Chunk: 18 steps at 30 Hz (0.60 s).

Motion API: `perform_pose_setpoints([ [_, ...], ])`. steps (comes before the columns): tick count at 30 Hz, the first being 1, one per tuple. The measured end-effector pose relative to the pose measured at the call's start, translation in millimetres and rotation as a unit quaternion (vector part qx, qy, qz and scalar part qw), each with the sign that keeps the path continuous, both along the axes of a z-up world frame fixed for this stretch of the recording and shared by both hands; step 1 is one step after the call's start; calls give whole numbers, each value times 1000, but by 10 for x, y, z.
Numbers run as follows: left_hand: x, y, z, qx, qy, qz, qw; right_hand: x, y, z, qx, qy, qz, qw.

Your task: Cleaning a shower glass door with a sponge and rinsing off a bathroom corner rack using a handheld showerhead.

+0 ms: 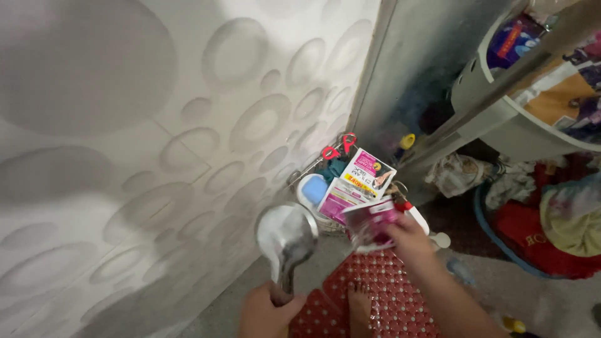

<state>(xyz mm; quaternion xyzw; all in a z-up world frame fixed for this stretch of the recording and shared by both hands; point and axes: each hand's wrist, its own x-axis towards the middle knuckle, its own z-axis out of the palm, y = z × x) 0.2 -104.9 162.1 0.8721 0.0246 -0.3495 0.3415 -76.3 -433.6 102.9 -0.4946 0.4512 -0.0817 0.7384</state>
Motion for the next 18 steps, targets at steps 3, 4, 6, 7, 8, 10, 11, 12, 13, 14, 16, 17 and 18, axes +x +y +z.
perform_pose_setpoints([
  [3, 60, -123, -8, -20, -1, 43, 999, 67, 301, -9, -18, -3, 121, 993],
  [4, 86, -152, 61, -22, -1, 45, 999, 126, 448, 82, -20, -3, 123, 992],
  [6, 138, -208, 203, -104, -23, 53, 993, 239, 747, 263, 30, -46, 233, 971],
  [7, 136, -219, 185, -105, -24, 56, 993, 268, 806, 294, 28, -46, 235, 970],
  [8, 142, -229, 168, -107, -36, 57, 992, 302, 868, 323, 37, -51, 261, 963],
  [10, 174, -255, 187, -109, -50, 59, 991, 377, 875, 347, 44, -56, 289, 955],
  [11, 199, -271, 223, -78, -41, 73, 993, 418, 820, 341, 17, -50, 320, 946],
  [12, 231, -286, 257, -47, -33, 87, 995, 466, 765, 333, -10, -45, 350, 936],
  [13, 243, -250, 151, -47, -34, 88, 994, 649, 695, 592, -11, -46, 352, 935],
  [14, 236, -216, 39, -81, -40, 104, 990, 816, 623, 847, -116, 78, 338, 931],
  [16, 224, -155, -55, -116, -43, 122, 985, 1165, 359, 903, -218, 200, 316, 901],
  [17, 220, -130, -33, -88, -41, 117, 988, 1345, 165, 705, -380, 176, 273, 866],
  [18, 228, -110, -11, -61, -40, 111, 991, 1533, -35, 509, -531, 147, 220, 805],
])
